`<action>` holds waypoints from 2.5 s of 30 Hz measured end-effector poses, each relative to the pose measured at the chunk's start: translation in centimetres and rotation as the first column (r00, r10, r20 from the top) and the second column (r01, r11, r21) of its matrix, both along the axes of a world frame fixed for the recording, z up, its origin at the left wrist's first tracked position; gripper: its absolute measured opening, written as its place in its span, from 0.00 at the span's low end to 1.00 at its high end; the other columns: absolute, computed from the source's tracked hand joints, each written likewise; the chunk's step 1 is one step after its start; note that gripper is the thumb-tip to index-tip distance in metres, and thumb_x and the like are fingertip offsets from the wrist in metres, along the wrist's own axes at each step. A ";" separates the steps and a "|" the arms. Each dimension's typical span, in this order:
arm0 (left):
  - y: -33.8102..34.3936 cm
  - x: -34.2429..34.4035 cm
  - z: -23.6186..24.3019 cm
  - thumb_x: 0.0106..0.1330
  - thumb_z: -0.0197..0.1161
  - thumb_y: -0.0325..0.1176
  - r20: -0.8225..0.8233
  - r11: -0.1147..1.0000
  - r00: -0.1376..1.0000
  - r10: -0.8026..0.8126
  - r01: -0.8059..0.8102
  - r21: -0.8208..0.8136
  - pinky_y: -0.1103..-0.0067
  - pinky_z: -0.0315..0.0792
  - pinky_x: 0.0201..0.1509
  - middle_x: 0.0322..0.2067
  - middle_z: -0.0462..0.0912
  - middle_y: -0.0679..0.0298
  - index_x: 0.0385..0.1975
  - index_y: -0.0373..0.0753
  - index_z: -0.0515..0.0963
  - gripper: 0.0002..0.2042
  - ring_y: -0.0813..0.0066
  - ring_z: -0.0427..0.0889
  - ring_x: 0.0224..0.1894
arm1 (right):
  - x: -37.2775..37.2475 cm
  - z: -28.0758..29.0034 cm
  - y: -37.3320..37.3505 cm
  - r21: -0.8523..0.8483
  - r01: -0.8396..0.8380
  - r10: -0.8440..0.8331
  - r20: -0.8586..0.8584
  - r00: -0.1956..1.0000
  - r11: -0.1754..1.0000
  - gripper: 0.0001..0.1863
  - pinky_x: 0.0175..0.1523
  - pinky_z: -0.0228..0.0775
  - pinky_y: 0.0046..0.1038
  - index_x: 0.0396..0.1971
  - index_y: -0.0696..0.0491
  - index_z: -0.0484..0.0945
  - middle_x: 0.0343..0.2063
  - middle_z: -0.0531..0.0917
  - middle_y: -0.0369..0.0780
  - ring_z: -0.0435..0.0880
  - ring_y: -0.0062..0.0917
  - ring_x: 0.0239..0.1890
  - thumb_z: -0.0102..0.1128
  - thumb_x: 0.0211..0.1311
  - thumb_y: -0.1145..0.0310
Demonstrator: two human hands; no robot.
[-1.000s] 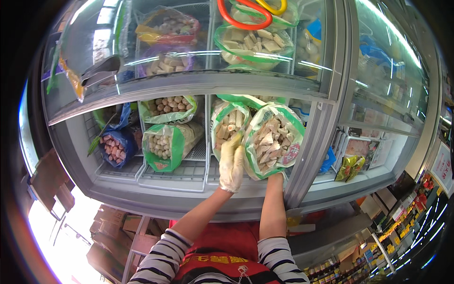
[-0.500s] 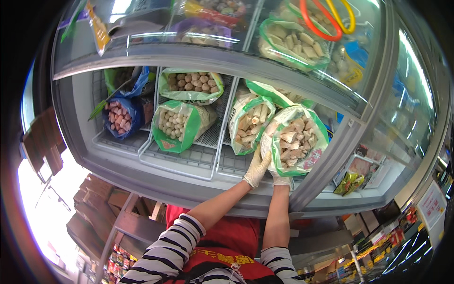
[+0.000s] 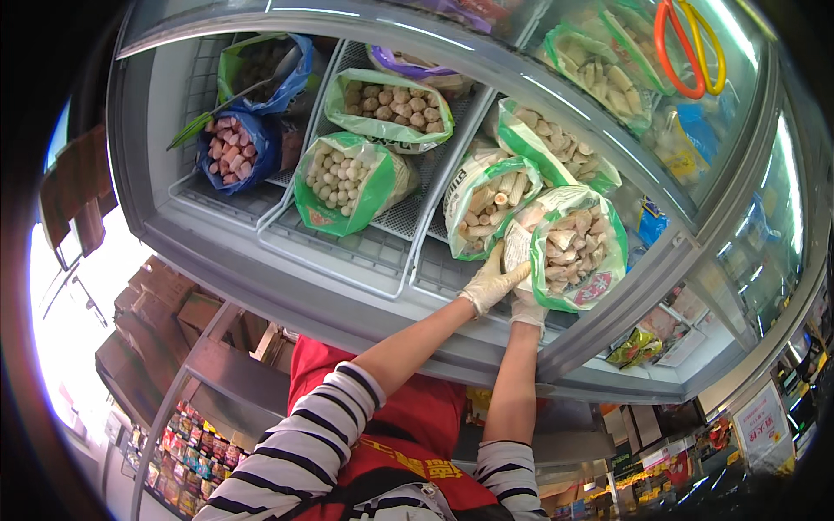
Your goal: The person organizes frozen food packages inside a chest freezer, then uses scissors to open cardboard boxes and remove additional items. The person handles multiple bags of frozen dumplings and other frozen goods, placing them into the freezer and arranging them.
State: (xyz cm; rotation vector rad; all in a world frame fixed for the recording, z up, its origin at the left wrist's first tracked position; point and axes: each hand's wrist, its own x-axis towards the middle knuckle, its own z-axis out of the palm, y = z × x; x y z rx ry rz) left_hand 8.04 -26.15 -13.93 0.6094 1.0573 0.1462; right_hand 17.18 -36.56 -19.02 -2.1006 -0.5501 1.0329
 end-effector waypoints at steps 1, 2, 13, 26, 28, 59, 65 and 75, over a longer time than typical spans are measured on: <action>-0.2 0.5 0.1 0.56 0.69 0.52 0.040 0.995 0.994 0.100 -0.100 0.008 0.73 0.58 0.66 0.60 0.64 0.49 0.67 0.31 0.49 0.47 0.62 0.64 0.63 | 0.1 -0.2 0.2 -0.003 -0.010 0.010 0.000 1.000 1.000 0.30 0.64 0.55 0.48 0.63 0.47 0.63 0.62 0.68 0.39 0.65 0.38 0.63 0.48 0.64 0.50; -0.5 1.2 0.2 0.54 0.70 0.51 0.078 0.980 0.977 0.197 -0.196 -0.030 0.73 0.58 0.65 0.60 0.65 0.51 0.66 0.31 0.49 0.48 0.62 0.64 0.61 | 0.2 -0.3 0.3 -0.001 -0.024 0.024 0.008 1.000 1.000 0.30 0.64 0.54 0.48 0.63 0.47 0.63 0.62 0.68 0.39 0.65 0.39 0.63 0.48 0.64 0.50; -0.1 0.3 -0.6 0.55 0.70 0.50 -0.001 0.997 0.999 0.051 -0.051 -0.056 0.74 0.62 0.63 0.60 0.67 0.53 0.66 0.33 0.52 0.45 0.65 0.68 0.59 | -0.1 3.4 2.4 -0.424 -0.320 0.507 0.466 0.725 0.847 0.28 0.64 0.60 0.37 0.63 0.53 0.62 0.60 0.69 0.42 0.68 0.34 0.61 0.51 0.65 0.59; -1.2 3.0 -3.2 0.47 0.74 0.42 -0.069 0.949 0.954 0.293 -0.299 -0.098 0.73 0.63 0.62 0.58 0.66 0.52 0.63 0.32 0.52 0.47 0.63 0.67 0.58 | 0.1 -0.7 1.5 -0.344 -0.254 0.370 0.330 0.869 0.904 0.29 0.66 0.57 0.41 0.63 0.48 0.63 0.63 0.65 0.38 0.66 0.36 0.63 0.51 0.62 0.55; -2.1 2.4 -4.2 0.48 0.73 0.45 -0.074 0.966 0.978 0.196 -0.206 -0.154 0.73 0.62 0.62 0.58 0.66 0.49 0.62 0.32 0.54 0.46 0.61 0.66 0.60 | 0.3 -1.0 2.1 -0.383 -0.272 0.394 0.289 0.873 0.883 0.30 0.66 0.57 0.41 0.63 0.47 0.62 0.63 0.64 0.38 0.65 0.35 0.63 0.51 0.62 0.55; 6.3 5.3 0.8 0.62 0.57 0.37 -0.316 0.514 0.858 -0.404 0.499 0.698 0.66 0.56 0.68 0.62 0.62 0.48 0.63 0.36 0.62 0.28 0.49 0.62 0.64 | 10.1 6.1 15.0 -0.623 -0.163 0.391 0.247 0.887 0.765 0.23 0.52 0.69 0.42 0.54 0.43 0.76 0.45 0.80 0.51 0.79 0.46 0.47 0.44 0.63 0.52; 5.9 7.7 -1.5 0.61 0.56 0.35 -0.363 0.567 0.886 -0.289 0.464 0.681 0.69 0.63 0.64 0.63 0.61 0.49 0.63 0.37 0.61 0.29 0.49 0.65 0.61 | 10.8 3.5 16.7 -0.638 -0.078 0.317 0.269 0.909 0.766 0.21 0.49 0.70 0.42 0.42 0.50 0.82 0.38 0.82 0.52 0.80 0.47 0.44 0.48 0.59 0.52; 5.0 8.2 -1.7 0.62 0.54 0.35 -0.422 0.577 0.874 -0.241 0.478 0.662 0.66 0.66 0.60 0.63 0.61 0.49 0.64 0.38 0.58 0.29 0.46 0.66 0.58 | 12.6 -0.5 17.0 -0.744 -0.243 0.529 0.172 0.831 0.623 0.17 0.50 0.72 0.37 0.39 0.52 0.83 0.41 0.82 0.51 0.81 0.44 0.46 0.54 0.53 0.60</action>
